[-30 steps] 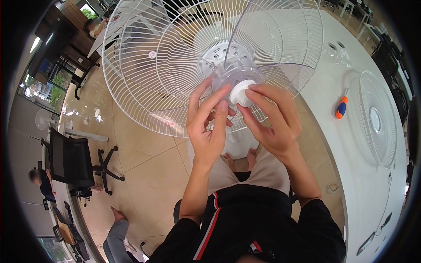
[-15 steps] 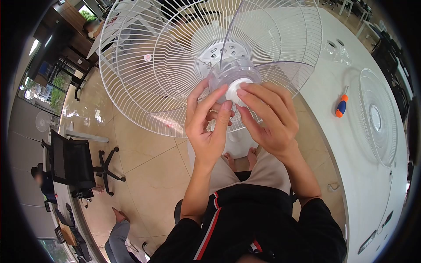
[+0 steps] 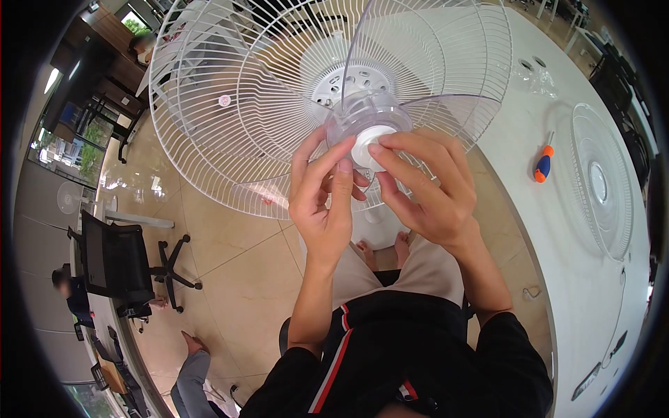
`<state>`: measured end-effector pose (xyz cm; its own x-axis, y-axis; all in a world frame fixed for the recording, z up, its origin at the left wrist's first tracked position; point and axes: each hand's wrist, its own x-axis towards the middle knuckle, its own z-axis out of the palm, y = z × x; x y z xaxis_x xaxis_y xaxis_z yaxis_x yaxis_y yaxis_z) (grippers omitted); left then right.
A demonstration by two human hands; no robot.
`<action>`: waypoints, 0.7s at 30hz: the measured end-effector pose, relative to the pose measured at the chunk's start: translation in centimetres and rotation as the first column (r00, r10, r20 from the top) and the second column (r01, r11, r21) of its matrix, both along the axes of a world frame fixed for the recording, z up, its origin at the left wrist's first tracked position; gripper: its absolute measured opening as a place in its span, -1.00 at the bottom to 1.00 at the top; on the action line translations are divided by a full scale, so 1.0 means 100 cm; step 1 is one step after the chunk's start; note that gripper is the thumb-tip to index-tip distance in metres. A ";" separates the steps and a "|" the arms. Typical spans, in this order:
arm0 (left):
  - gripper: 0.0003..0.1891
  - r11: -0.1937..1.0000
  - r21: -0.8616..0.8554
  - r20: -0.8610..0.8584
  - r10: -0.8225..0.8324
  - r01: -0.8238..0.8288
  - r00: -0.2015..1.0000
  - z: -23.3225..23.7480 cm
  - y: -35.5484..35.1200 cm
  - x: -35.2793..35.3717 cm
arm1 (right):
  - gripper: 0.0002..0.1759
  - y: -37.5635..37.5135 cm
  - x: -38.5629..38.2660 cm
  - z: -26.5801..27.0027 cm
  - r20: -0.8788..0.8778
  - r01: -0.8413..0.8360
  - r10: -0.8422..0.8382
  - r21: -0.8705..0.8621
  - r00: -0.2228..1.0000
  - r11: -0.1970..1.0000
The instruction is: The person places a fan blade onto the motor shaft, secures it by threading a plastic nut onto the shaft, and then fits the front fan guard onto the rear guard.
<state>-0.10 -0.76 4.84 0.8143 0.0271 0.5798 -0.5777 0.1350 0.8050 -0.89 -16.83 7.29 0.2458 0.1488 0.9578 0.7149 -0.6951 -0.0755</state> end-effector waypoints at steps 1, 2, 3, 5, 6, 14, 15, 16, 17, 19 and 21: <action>-0.75 1.000 -0.003 0.002 0.001 -0.001 1.000 0.000 0.000 0.000 | -0.46 0.000 0.000 0.001 0.001 -0.003 0.003 0.016 1.000 1.000; -0.75 1.000 -0.007 0.004 0.002 -0.002 1.000 -0.001 0.000 0.000 | -0.47 0.001 -0.001 0.001 -0.016 -0.004 0.004 0.052 1.000 0.999; -0.75 1.000 0.003 0.014 0.013 -0.013 1.000 -0.001 -0.001 0.001 | -0.47 0.002 -0.001 0.001 -0.032 -0.004 0.007 0.088 0.999 0.996; -0.75 0.999 0.023 0.035 0.032 -0.033 0.999 -0.002 -0.001 0.003 | -0.47 0.005 -0.003 -0.001 -0.075 0.007 0.005 0.155 0.997 0.988; -0.75 1.000 0.012 0.022 0.025 -0.025 0.999 -0.001 -0.001 0.002 | -0.48 0.005 -0.003 -0.002 -0.083 0.011 0.003 0.166 0.997 0.986; -0.74 0.999 -0.037 0.015 0.016 -0.016 1.000 -0.001 0.000 -0.001 | -0.53 0.002 0.001 0.005 -0.032 0.004 -0.004 0.017 0.999 1.000; -0.74 0.999 -0.021 0.034 0.033 -0.032 0.999 -0.002 0.000 0.000 | -0.52 0.004 -0.001 0.005 -0.048 0.012 -0.009 0.046 0.999 0.999; -0.74 0.999 -0.006 0.054 0.048 -0.048 0.997 -0.003 0.000 0.002 | -0.51 0.008 -0.004 0.004 -0.072 0.017 -0.009 0.106 0.997 0.994; -0.74 0.998 0.010 0.075 0.064 -0.065 0.995 -0.003 0.000 0.003 | -0.51 0.009 -0.004 0.002 -0.069 0.021 -0.013 0.127 0.998 0.992; -0.74 0.999 -0.016 0.045 0.035 -0.035 0.998 -0.001 -0.001 0.001 | -0.50 0.009 -0.001 -0.003 -0.036 0.029 -0.025 0.130 0.999 0.991; -0.74 0.999 -0.028 0.030 0.021 -0.020 0.999 0.000 0.000 0.000 | -0.50 0.006 0.003 -0.004 0.014 0.022 -0.024 0.081 1.000 0.996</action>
<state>-0.06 -0.77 4.83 0.7957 0.0601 0.6026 -0.6043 0.1452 0.7834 -0.58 -16.20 6.86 0.2338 0.0651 0.9701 0.7003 -0.7035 -0.1216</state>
